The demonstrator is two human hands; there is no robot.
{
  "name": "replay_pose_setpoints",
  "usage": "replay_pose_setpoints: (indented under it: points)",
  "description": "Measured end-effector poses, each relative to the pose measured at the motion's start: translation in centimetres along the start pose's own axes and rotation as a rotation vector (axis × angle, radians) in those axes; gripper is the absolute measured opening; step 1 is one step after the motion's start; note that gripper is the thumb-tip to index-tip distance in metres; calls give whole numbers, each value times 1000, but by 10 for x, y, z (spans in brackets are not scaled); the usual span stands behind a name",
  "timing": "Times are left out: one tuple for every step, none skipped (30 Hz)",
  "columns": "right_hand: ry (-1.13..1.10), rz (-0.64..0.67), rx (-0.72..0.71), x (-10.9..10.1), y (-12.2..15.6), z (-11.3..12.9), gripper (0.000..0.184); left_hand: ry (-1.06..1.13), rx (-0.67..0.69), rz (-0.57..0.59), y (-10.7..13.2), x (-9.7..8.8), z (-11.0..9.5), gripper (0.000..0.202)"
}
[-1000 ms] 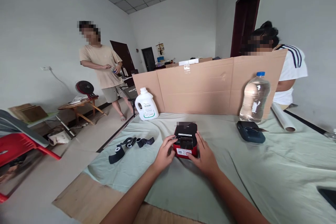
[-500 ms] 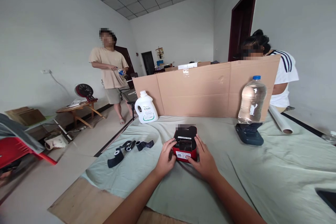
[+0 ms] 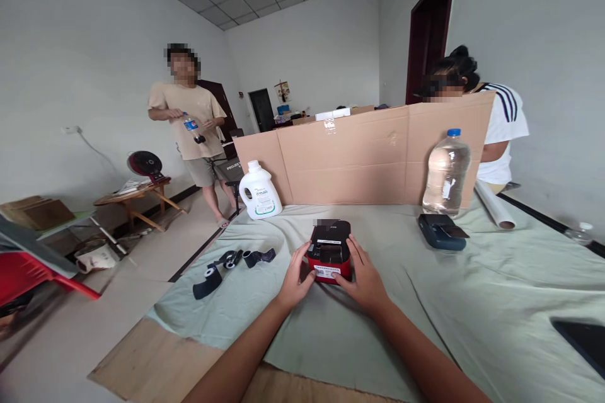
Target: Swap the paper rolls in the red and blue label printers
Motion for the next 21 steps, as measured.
replay_pose_setpoints:
  points:
    - [-4, -4, -1, 0, 0, 0, 91, 8, -3, -5, 0, 0, 0, 61]
    - [-7, -8, -3, -1, 0, 0, 91, 17, -6, -10, 0, -1, 0, 59]
    - [-10, -11, -4, -1, 0, 0, 91, 25, -9, -15, 0, -1, 0, 57]
    - [-12, -13, -6, -1, 1, -1, 92, 33, -12, -20, 1, -1, 1, 55]
    - [-14, -11, -9, 0, 1, -1, 92, 39, -14, -24, 1, -2, 1, 54]
    - [-15, -10, -11, 0, 1, -2, 92, 44, -14, -26, 1, -2, 1, 53]
    - [-17, -7, -13, 1, 1, -2, 91, 47, -13, -28, 1, -2, 1, 52]
    - [-19, -5, -15, 2, 1, -3, 90, 48, -15, -30, 1, -2, 1, 52]
    - [-21, -3, -17, 2, 0, -3, 89, 49, -19, -31, 0, -3, 1, 52]
    - [-23, -3, -18, 2, 0, -3, 88, 51, -27, -31, 0, -3, 1, 52]
    - [-26, -4, -18, 2, 0, -3, 86, 51, -39, -28, -1, -4, 1, 52]
    - [-30, -5, -18, 2, 0, -3, 86, 49, -52, -23, -2, -4, 1, 53]
    - [-36, -5, -17, 2, 0, -3, 85, 41, -66, -16, -3, -4, 1, 53]
    - [-43, -7, -13, 1, 0, -3, 84, 27, -77, -11, -4, -5, 2, 54]
    - [-49, -8, -5, 0, -1, -3, 83, 6, -86, -6, -5, -5, 2, 54]
    - [-55, -8, 5, -1, -1, -3, 82, -18, -94, -3, -6, -6, 2, 55]
    - [-59, -7, 17, -1, -1, -3, 81, -41, -102, 0, -7, -7, 2, 56]
    - [-61, -6, 29, -2, -2, -4, 80, -61, -110, 3, -8, -7, 3, 57]
    - [-62, -5, 38, -2, -2, -4, 79, -75, -116, 5, -9, -7, 3, 59]
    - [-64, -4, 44, -2, -2, -4, 79, -85, -116, 9, -9, -7, 4, 59]
    - [-67, -4, 47, -2, -2, -4, 79, -91, -111, 14, -9, -7, 4, 59]
Point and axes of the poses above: each hand's wrist, its own y-axis away from the middle knuckle, its own x-axis out of the palm, z = x × y, the point moved 10 cm from there along -y, towards the middle knuckle
